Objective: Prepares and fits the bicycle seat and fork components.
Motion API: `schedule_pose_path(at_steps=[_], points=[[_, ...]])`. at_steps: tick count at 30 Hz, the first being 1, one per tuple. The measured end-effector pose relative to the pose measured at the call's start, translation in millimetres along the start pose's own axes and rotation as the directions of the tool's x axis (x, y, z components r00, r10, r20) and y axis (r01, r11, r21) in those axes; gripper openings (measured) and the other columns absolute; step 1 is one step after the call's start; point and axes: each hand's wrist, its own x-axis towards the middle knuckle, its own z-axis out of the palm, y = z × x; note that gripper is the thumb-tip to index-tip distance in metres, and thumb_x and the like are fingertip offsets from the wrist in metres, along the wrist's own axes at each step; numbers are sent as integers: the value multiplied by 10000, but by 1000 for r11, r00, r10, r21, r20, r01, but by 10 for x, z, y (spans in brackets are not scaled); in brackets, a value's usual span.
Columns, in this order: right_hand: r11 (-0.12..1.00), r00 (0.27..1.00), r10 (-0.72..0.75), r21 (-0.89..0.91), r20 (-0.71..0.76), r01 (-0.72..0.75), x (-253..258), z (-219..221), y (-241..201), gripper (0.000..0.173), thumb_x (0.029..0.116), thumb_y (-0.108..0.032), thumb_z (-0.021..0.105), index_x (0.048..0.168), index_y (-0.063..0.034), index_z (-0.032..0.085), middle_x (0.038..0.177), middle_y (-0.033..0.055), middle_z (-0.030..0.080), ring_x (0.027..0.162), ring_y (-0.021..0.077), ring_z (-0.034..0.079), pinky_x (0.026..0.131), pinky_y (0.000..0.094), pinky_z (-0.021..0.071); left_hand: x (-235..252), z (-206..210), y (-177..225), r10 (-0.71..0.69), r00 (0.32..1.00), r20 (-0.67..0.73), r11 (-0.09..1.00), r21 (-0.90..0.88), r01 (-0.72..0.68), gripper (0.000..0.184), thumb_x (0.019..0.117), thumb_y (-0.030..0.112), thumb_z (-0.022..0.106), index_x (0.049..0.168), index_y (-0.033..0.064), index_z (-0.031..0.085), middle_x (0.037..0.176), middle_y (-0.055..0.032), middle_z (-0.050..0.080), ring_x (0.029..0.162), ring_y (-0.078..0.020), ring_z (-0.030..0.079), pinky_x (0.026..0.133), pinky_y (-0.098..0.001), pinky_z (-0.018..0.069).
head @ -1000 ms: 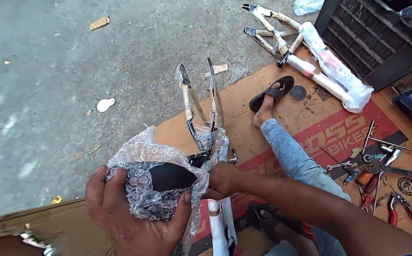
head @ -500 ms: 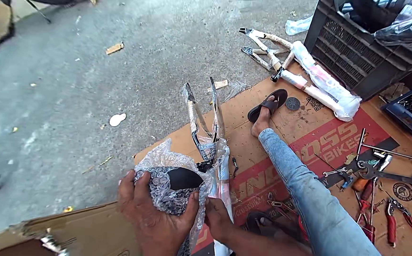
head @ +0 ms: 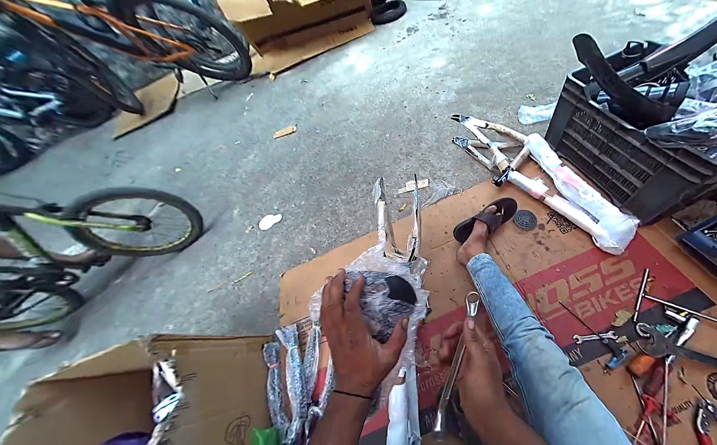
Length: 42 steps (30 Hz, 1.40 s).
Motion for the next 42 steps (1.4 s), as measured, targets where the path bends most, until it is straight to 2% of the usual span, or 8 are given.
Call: schedule_pose_path(at_steps=[5,9,11,17,25,34,39,42], points=[[710,899,-253,-562,359,424,109,489,-413,448,1116,-298,362,920,-109,718,878,-17,728,878,78,686,908,323,546,-47,213,281,-26,1000,-4,994,-109,25,652,1024,593,339,1419,136,584,1569,-184,443,1496,-373,357,1204,-592,314],[146,676,-454,-700,580,699,183,563,-164,533,1059,-539,390,785,-236,733,1458,13,587,1499,312,352,1216,710,119,-69,181,308,-156,988,-21,974,-172,150,514,1040,459,374,1424,208,606,1558,-81,487,1478,-279,403,1203,-533,336],[149,661,-448,-679,602,719,341,600,-124,545,1046,-572,389,769,-257,737,1613,10,429,1562,374,181,1211,710,113,-80,213,315,-186,981,-59,975,-134,177,575,1059,492,307,1439,166,590,1542,-83,507,1453,-270,439,1190,-516,353],[30,821,-285,-851,495,524,642,819,-293,546,1023,-596,394,812,-272,778,1462,-89,577,1424,197,441,1156,601,276,-212,205,403,-231,949,-213,951,-255,174,455,1035,341,434,1279,65,700,1490,-184,532,1406,-351,478,1178,-528,385],[-96,747,-169,-765,643,637,644,969,-166,465,1015,-557,436,979,-254,786,1497,15,551,1393,269,473,1125,588,329,56,-226,489,-639,763,100,464,-741,486,569,989,350,549,1425,-15,530,1386,-183,572,1221,-203,589,1021,-360,501],[-140,765,-58,-764,641,630,624,751,-376,425,857,-541,614,1203,-330,740,1563,-11,460,1424,262,404,1098,596,321,328,-225,542,-601,760,247,645,-412,643,352,1017,354,587,1103,44,730,1415,-159,538,1329,-334,490,1107,-542,406],[16,773,14,-773,635,634,612,672,-517,403,925,-538,528,1231,-318,672,1553,-43,456,1462,218,364,1142,588,291,149,-459,405,-612,783,112,361,-841,403,324,1103,173,395,1198,-40,620,996,-134,756,958,-227,735,924,-417,592],[-46,860,-144,-871,490,489,567,765,-454,570,990,-646,425,1319,-218,609,1317,18,631,1267,247,549,1067,533,402,-61,-791,159,-687,726,44,237,-930,281,353,1119,242,286,1265,64,553,670,16,575,569,-148,639,619,-361,632]])
